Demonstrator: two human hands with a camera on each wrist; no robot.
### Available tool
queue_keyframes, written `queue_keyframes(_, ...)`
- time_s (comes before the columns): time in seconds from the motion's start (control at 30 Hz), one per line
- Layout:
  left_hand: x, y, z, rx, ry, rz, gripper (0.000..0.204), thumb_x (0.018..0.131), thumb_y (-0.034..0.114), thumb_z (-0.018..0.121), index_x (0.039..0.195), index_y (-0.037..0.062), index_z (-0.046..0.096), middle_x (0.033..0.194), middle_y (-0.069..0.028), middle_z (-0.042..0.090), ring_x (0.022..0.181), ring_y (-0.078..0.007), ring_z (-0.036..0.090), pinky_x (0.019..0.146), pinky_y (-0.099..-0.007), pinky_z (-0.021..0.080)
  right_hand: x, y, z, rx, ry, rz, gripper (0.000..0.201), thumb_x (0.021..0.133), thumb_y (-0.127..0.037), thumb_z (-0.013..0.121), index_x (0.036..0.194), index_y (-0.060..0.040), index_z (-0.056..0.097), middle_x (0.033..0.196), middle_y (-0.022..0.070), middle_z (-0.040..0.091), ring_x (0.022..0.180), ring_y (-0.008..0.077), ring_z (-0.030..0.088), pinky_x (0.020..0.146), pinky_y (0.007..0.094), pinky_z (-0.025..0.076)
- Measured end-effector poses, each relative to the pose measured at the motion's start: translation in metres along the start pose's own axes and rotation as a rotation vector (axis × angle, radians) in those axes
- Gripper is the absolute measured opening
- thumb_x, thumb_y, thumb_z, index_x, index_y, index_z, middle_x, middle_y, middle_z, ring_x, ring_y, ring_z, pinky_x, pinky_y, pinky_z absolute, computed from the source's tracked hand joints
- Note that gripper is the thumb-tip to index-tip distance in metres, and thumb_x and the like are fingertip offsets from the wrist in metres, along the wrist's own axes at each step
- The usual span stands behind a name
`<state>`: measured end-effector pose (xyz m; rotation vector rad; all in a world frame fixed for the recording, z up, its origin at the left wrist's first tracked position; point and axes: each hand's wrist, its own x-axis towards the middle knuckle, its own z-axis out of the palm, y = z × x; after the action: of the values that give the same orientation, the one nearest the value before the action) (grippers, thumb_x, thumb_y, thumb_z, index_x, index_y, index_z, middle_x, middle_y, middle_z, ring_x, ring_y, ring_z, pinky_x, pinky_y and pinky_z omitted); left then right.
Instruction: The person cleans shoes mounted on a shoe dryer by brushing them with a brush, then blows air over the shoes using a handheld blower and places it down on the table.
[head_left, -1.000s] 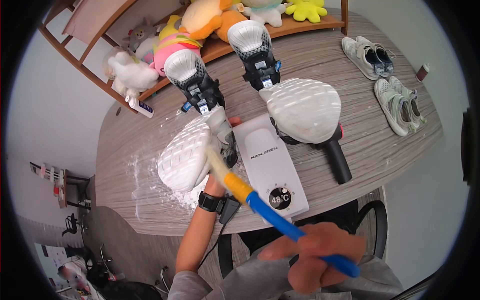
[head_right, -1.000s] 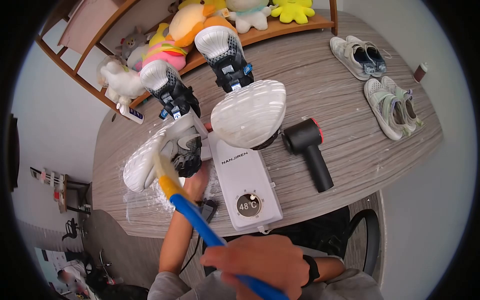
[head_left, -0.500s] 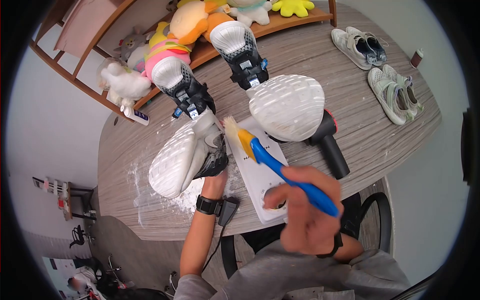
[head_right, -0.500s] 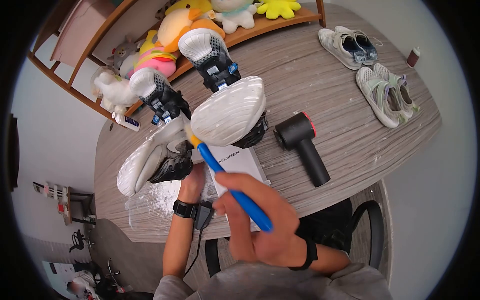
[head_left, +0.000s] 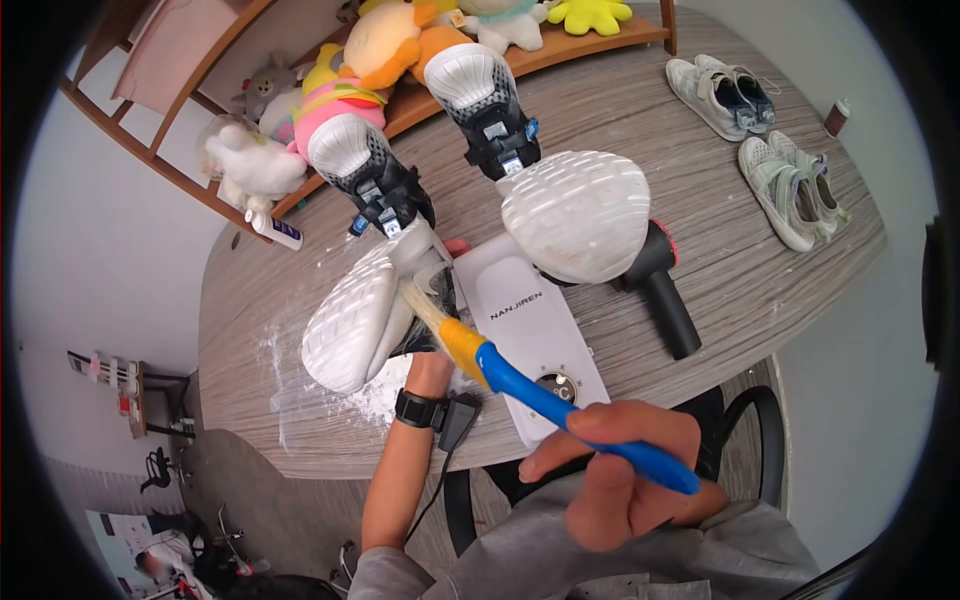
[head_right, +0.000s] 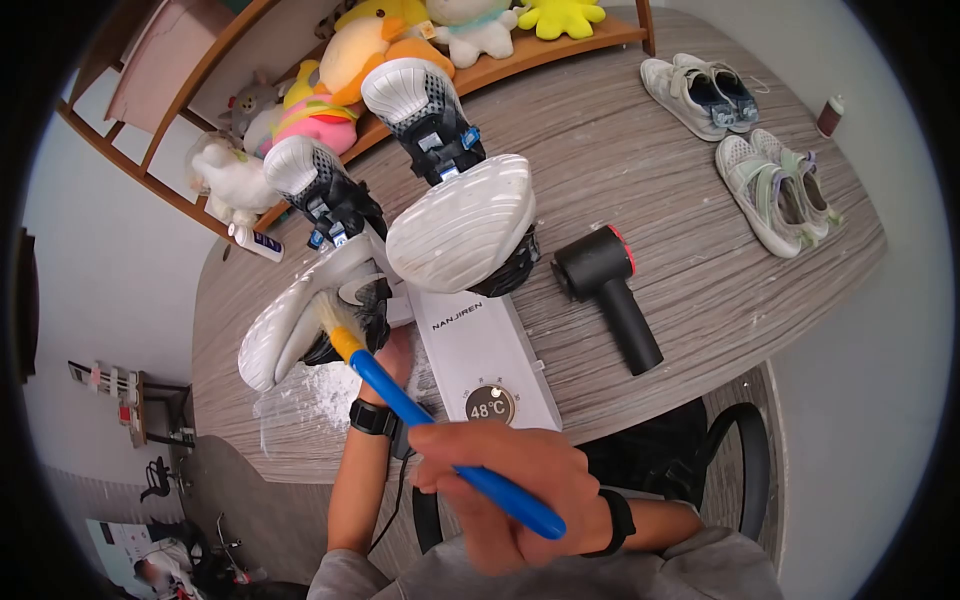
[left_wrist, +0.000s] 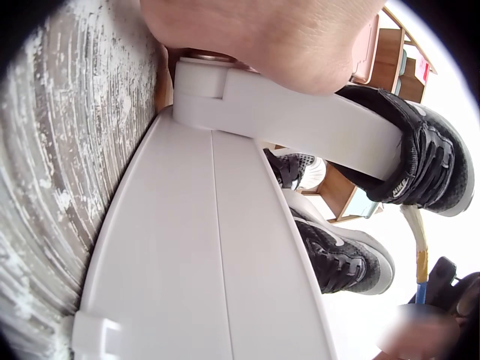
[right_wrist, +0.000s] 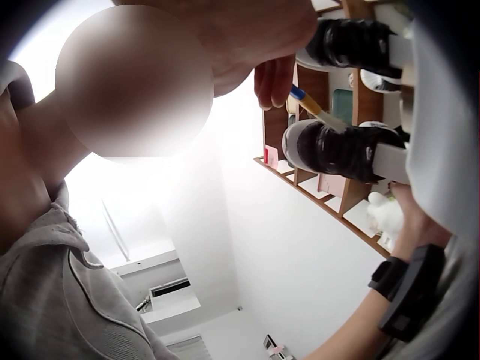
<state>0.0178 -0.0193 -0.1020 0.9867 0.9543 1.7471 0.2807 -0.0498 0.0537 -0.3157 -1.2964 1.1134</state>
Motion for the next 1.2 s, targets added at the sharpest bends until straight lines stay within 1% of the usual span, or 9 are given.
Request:
queue_keyframes(0.07,0.011,0.001,0.003,-0.062,0.005,-0.003,0.036,0.104,0.025,0.053,0.135,0.0058,0.053,0.133,-0.0112,0.06,0.117,-0.0276,0.06,0.103,-0.0411,0.047,-0.001,-0.004,-0.004,0.135,0.044,0.044,0.023,0.095,-0.005,0.062,0.113,0.01,0.063,0.087,0.0196,0.073,0.072,0.0213,0.074,0.067,0.0285,0.059)
queue_keyframes(0.17,0.017,0.005,0.01,-0.153,0.012,-0.011,0.036,0.104,0.024,0.053,0.135,0.0058,0.053,0.133,-0.0113,0.06,0.117,-0.0279,0.06,0.103,-0.0412,0.047,-0.001,-0.014,-0.009,-0.001,-0.223,-0.025,0.028,0.105,-0.017,0.048,0.12,0.0056,0.041,0.08,0.0218,0.071,0.061,0.0213,0.071,0.062,0.0325,0.059)
queue_keyframes(0.33,0.029,0.016,0.038,0.269,0.018,0.147,0.041,0.104,0.029,0.054,0.137,0.0051,0.052,0.126,-0.0095,0.061,0.111,-0.018,0.058,0.098,-0.0332,0.048,-0.019,-0.011,0.007,0.122,0.067,-0.223,0.022,0.101,-0.015,0.055,0.11,0.0033,0.045,0.081,0.0208,0.071,0.061,0.0191,0.071,0.061,0.0304,0.06)
queue_keyframes(0.43,0.026,0.016,0.037,0.364,0.029,0.104,0.04,0.104,0.029,0.054,0.136,0.0055,0.053,0.126,-0.0095,0.062,0.112,-0.0194,0.058,0.099,-0.0343,0.047,-0.014,-0.021,0.003,0.0,0.247,-0.079,0.024,0.092,-0.01,0.067,0.11,0.0064,0.067,0.071,0.012,0.072,0.059,0.0209,0.071,0.062,0.0306,0.059)
queue_keyframes(0.6,0.022,0.014,0.035,0.521,0.046,0.034,0.038,0.104,0.029,0.055,0.133,0.006,0.054,0.125,-0.0095,0.062,0.113,-0.0215,0.059,0.101,-0.036,0.046,0.006,0.02,0.002,-0.225,0.249,-0.002,0.025,0.089,-0.005,0.069,0.111,0.0059,0.067,0.071,0.0083,0.071,0.057,0.0165,0.069,0.054,0.0278,0.055)
queue_keyframes(0.9,0.011,0.017,0.031,0.802,0.065,-0.08,0.035,0.103,0.029,0.056,0.13,0.007,0.056,0.125,-0.0096,0.064,0.114,-0.0255,0.06,0.104,-0.0391,0.045,0.001,0.021,0.005,-0.135,0.095,0.11,0.027,0.091,-0.004,0.067,0.116,0.0068,0.062,0.08,0.0107,0.072,0.067,0.0124,0.072,0.059,0.0238,0.056)
queue_keyframes(0.97,0.007,0.019,0.03,0.864,0.069,-0.1,0.035,0.102,0.029,0.056,0.129,0.0072,0.057,0.125,-0.0096,0.064,0.114,-0.0264,0.06,0.105,-0.0398,0.044,0.003,0.015,0.003,-0.157,-0.081,-0.053,0.025,0.101,-0.006,0.05,0.119,0.0095,0.044,0.067,0.0178,0.068,0.058,0.0199,0.07,0.058,0.0271,0.056)
queue_keyframes(1.07,0.001,0.025,0.029,0.957,0.076,-0.123,0.034,0.102,0.03,0.056,0.128,0.0075,0.057,0.125,-0.0096,0.064,0.115,-0.0277,0.06,0.106,-0.0409,0.044,0.002,0.007,-0.001,-0.056,-0.178,-0.077,0.024,0.1,-0.007,0.053,0.118,0.0078,0.043,0.067,0.0198,0.069,0.064,0.0265,0.074,0.061,0.0338,0.061)
queue_keyframes(1.2,0.007,0.025,0.031,0.896,0.057,-0.112,0.034,0.102,0.03,0.057,0.127,0.0075,0.058,0.124,-0.0092,0.064,0.115,-0.0269,0.061,0.106,-0.0405,0.045,-0.011,0.003,-0.002,0.072,-0.09,0.076,0.028,0.089,-0.005,0.068,0.115,0.0054,0.064,0.086,0.0154,0.076,0.073,0.0229,0.076,0.065,0.0294,0.06)
